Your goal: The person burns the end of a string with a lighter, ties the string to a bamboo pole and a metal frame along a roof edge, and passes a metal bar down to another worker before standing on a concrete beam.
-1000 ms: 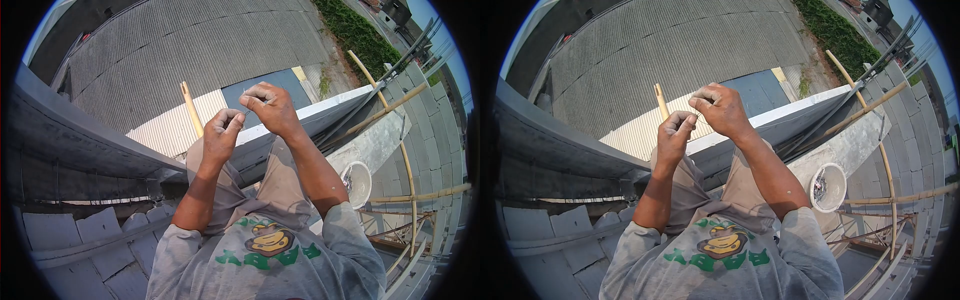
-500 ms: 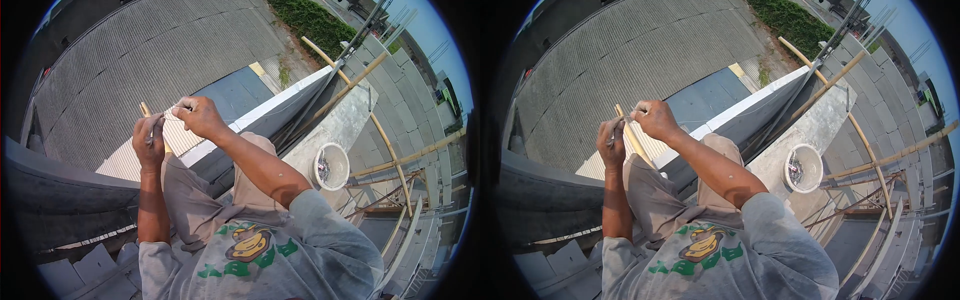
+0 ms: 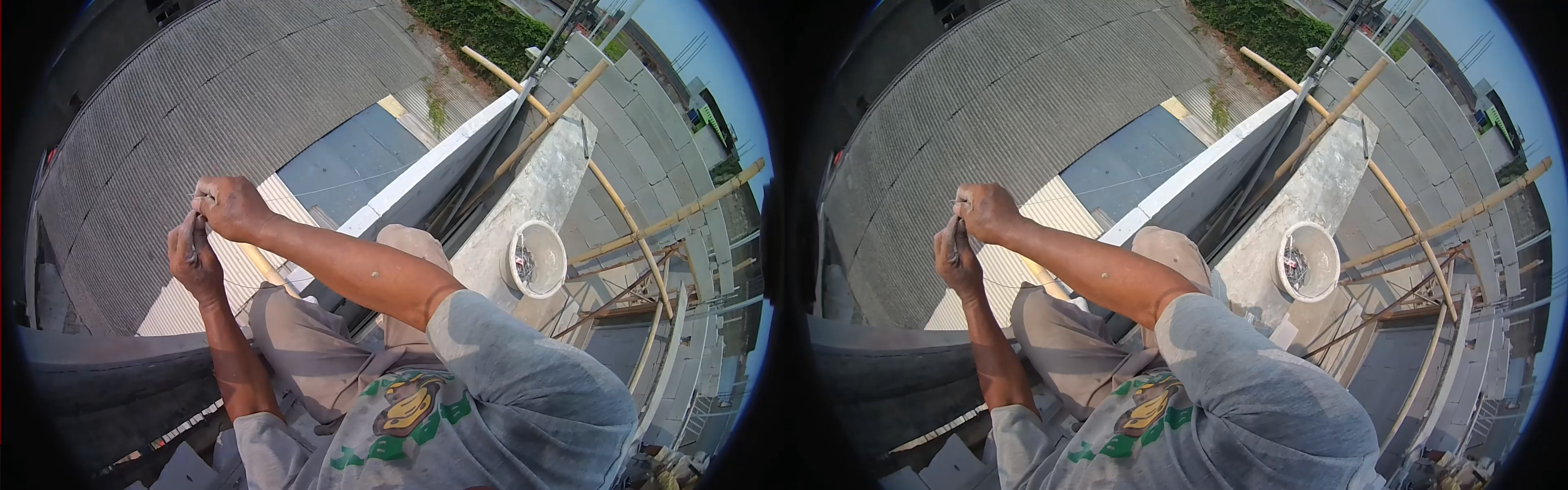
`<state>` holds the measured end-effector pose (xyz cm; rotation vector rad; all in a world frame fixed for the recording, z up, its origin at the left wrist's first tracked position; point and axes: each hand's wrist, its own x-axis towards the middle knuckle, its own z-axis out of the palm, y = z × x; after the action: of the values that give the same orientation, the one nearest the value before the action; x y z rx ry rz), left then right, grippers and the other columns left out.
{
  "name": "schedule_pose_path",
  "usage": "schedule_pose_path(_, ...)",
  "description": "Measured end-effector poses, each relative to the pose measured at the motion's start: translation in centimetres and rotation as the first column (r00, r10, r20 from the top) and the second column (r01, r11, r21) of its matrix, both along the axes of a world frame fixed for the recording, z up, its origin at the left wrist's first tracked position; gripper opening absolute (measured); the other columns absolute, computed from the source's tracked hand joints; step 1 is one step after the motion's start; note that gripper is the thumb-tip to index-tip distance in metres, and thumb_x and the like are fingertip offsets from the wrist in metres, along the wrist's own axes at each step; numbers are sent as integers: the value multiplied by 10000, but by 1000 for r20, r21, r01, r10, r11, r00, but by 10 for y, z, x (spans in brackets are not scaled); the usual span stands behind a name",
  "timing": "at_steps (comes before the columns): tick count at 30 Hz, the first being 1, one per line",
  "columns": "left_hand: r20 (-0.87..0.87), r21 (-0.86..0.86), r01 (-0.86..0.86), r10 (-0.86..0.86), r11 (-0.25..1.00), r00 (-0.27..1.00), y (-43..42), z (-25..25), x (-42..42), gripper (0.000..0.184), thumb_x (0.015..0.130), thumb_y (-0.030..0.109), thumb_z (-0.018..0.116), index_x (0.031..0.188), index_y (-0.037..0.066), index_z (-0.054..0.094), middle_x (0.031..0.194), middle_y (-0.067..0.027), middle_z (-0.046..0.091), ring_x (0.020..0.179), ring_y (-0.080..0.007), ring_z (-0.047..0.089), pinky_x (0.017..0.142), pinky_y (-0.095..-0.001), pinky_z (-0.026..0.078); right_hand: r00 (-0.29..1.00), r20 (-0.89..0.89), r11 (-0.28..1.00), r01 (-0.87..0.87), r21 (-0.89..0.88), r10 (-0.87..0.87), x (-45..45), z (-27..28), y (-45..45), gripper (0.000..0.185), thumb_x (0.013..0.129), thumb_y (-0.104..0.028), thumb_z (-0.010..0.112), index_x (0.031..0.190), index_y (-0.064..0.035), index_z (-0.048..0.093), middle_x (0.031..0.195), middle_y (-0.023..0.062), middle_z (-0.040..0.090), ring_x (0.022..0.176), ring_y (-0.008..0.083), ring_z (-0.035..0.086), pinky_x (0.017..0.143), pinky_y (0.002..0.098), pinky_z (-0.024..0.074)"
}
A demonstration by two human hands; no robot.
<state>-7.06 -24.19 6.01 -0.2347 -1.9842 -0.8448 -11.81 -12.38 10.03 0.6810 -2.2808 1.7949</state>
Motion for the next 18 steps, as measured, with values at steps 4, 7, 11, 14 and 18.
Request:
schedule_pose_path(4,-7,-2,-86,86,996,996,-16,1,-15,136,840,27,628,967,16,675,829,-60,641,747,-166,616,640,-294,484,981,-190,973,75,218,-33,-19,-1,-22,191,818,-194,617,835,-4,601,695,169,633,651,313,642,612,414,497)
schedule_pose_path(7,9,-18,-103,103,995,995,-25,4,-33,122,836,74,647,939,18,682,828,-65,648,747,-170,632,635,-299,490,971,-236,936,114,334,-34,-38,10,-35,190,811,-186,616,846,0,596,694,182,633,672,330,648,625,424,505)
schedule_pose_path(11,-149,-143,-383,362,913,920,-20,12,-34,273,862,124,622,1121,39,606,1016,-99,623,956,-230,598,824,-358,472,967,-254,919,105,380,-6,-61,20,-47,181,822,-180,605,845,-1,591,698,182,636,687,331,653,644,422,512)
schedule_pose_path(14,60,42,-298,295,954,954,-3,-1,5,308,891,151,593,1162,9,562,1089,-133,595,1042,-257,559,920,-364,423,967,-248,930,141,340,-56,-92,8,-70,183,832,-190,602,845,-8,589,711,176,640,700,322,656,661,421,510)
schedule_pose_path(18,468,673,-52,-371,738,802,7,-52,101,282,905,193,600,1081,-27,613,980,-87,654,905,-134,585,794,-260,460,967,-183,970,202,138,-175,-107,-8,-90,165,871,-203,565,841,-45,601,766,138,664,756,309,654,680,409,504)
